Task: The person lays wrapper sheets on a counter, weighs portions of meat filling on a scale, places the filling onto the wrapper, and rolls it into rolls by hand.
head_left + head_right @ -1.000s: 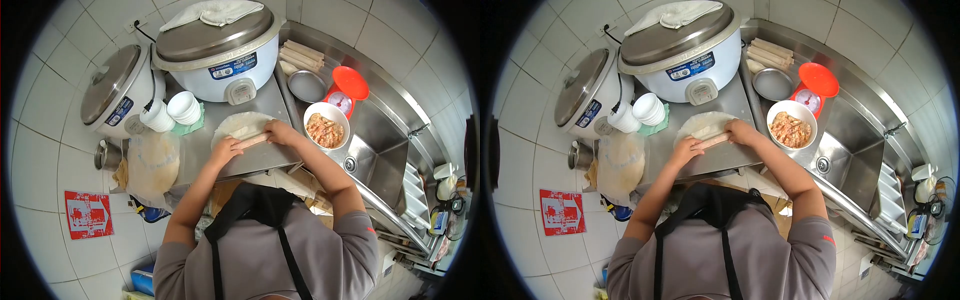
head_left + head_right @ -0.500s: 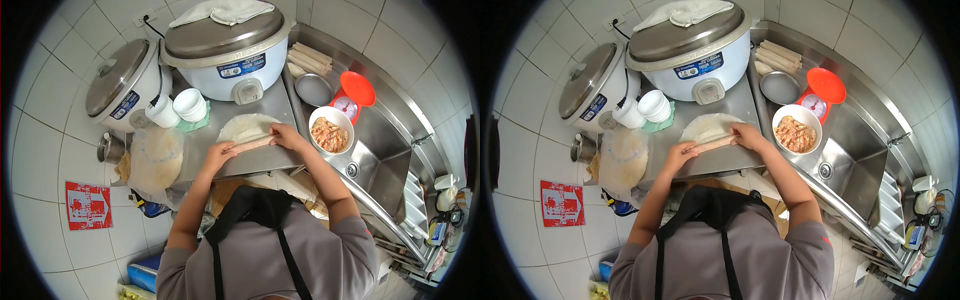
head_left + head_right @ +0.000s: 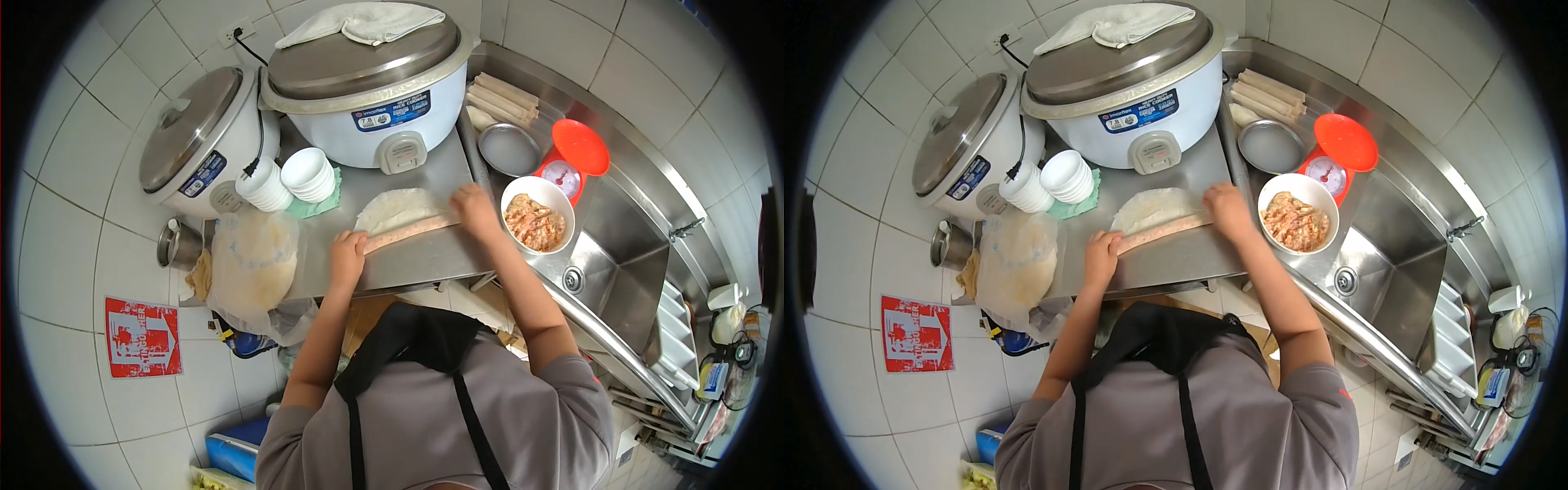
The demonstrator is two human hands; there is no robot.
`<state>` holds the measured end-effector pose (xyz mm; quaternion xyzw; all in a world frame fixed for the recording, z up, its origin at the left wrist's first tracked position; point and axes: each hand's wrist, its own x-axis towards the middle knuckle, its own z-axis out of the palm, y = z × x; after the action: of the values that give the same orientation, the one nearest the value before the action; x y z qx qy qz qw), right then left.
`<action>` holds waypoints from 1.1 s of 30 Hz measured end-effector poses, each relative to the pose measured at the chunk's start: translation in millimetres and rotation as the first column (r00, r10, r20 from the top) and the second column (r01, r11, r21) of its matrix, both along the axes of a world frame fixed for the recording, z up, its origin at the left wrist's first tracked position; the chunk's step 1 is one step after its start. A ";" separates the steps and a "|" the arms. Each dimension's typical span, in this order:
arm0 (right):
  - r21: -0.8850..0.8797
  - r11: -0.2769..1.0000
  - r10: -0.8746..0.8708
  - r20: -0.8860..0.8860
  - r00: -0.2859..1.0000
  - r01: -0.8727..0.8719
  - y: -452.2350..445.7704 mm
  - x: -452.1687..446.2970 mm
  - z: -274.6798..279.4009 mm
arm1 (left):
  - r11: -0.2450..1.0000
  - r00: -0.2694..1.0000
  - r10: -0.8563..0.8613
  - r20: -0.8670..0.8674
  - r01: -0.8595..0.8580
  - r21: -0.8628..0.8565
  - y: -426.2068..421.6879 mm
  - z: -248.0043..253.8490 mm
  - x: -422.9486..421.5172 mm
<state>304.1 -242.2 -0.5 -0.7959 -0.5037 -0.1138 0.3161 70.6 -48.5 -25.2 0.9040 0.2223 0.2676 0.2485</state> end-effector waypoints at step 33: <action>-0.010 0.937 0.342 -0.180 0.922 -0.350 63.0 -39.8 -21.5 | 0.938 0.938 -0.343 0.044 0.344 -0.030 4.8 -3.1 61.4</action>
<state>264.2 -179.2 -22.0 -0.7077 -0.6087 0.0248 0.3577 132.0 -43.7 -28.3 0.9189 0.0612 0.2331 0.3122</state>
